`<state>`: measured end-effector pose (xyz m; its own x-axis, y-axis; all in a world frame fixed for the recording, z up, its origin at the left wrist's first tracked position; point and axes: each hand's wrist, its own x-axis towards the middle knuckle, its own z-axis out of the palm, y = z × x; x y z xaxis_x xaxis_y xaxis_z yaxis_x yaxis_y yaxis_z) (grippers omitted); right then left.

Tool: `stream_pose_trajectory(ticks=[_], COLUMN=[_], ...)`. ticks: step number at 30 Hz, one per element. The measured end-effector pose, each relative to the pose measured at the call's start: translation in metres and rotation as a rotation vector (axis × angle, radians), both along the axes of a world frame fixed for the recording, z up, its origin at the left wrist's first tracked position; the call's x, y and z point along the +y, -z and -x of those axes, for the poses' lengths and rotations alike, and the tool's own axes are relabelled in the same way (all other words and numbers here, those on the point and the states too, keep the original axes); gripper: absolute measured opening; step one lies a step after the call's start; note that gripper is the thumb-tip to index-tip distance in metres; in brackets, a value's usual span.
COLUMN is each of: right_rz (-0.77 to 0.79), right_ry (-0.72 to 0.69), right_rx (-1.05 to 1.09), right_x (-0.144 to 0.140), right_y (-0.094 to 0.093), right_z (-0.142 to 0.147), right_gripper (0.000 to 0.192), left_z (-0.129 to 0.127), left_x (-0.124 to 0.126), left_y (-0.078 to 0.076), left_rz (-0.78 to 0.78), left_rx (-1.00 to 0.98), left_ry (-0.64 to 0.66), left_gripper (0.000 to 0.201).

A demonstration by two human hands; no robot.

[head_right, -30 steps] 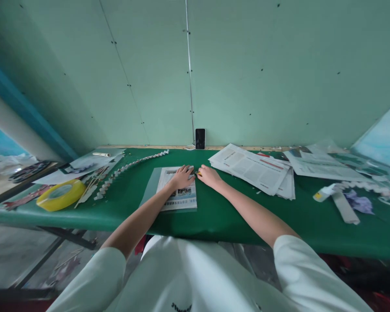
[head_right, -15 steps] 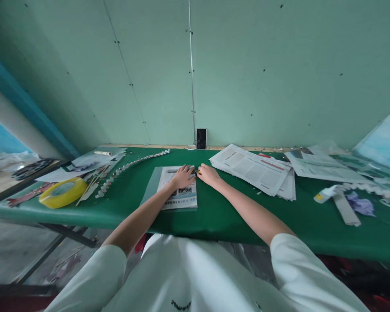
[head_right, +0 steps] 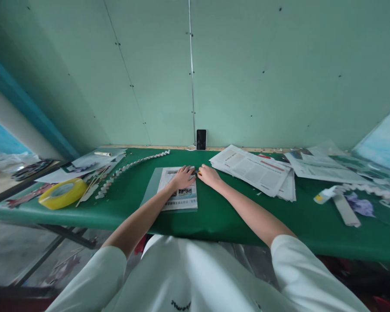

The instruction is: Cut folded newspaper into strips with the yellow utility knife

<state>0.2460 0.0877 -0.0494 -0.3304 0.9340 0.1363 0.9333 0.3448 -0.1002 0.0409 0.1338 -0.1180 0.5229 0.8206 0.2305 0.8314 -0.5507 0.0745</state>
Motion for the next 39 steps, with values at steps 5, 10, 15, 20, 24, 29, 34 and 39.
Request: stream_pose_trajectory(ticks=[5,10,15,20,24,29,34,39], right_rz=[-0.002,0.001,-0.006,0.001,0.000,0.005,-0.015,-0.007], right_ry=[0.015,0.023,0.021,0.026,0.029,0.021,0.018,0.024], right_rx=[-0.018,-0.024,-0.026,-0.021,-0.020,-0.016,-0.033,-0.025], right_x=[-0.001,-0.002,-0.002,-0.002,0.000,0.001,0.001,0.003], right_y=[-0.001,-0.003,-0.003,-0.003,-0.002,-0.002,-0.002,-0.001], right_z=[0.001,0.003,0.003,0.002,0.003,0.003,0.003,0.004], right_gripper=[0.023,0.026,0.025,0.026,0.025,0.024,0.024,0.023], left_z=[0.001,0.000,-0.001,-0.002,-0.002,-0.003,-0.003,-0.003], left_x=[-0.001,-0.003,-0.005,-0.007,-0.007,-0.007,-0.009,-0.010], left_y=[0.000,-0.001,-0.005,-0.006,-0.006,-0.007,-0.009,-0.010], left_rz=[-0.025,-0.029,-0.011,-0.024,-0.035,-0.021,-0.018,-0.024], left_rx=[-0.012,-0.024,-0.023,-0.034,-0.036,-0.033,-0.015,-0.025], left_ry=[0.012,0.014,0.012,0.011,0.004,0.010,0.006,0.009], left_gripper=[0.067,0.065,0.064,0.062,0.061,0.060,0.062,0.060])
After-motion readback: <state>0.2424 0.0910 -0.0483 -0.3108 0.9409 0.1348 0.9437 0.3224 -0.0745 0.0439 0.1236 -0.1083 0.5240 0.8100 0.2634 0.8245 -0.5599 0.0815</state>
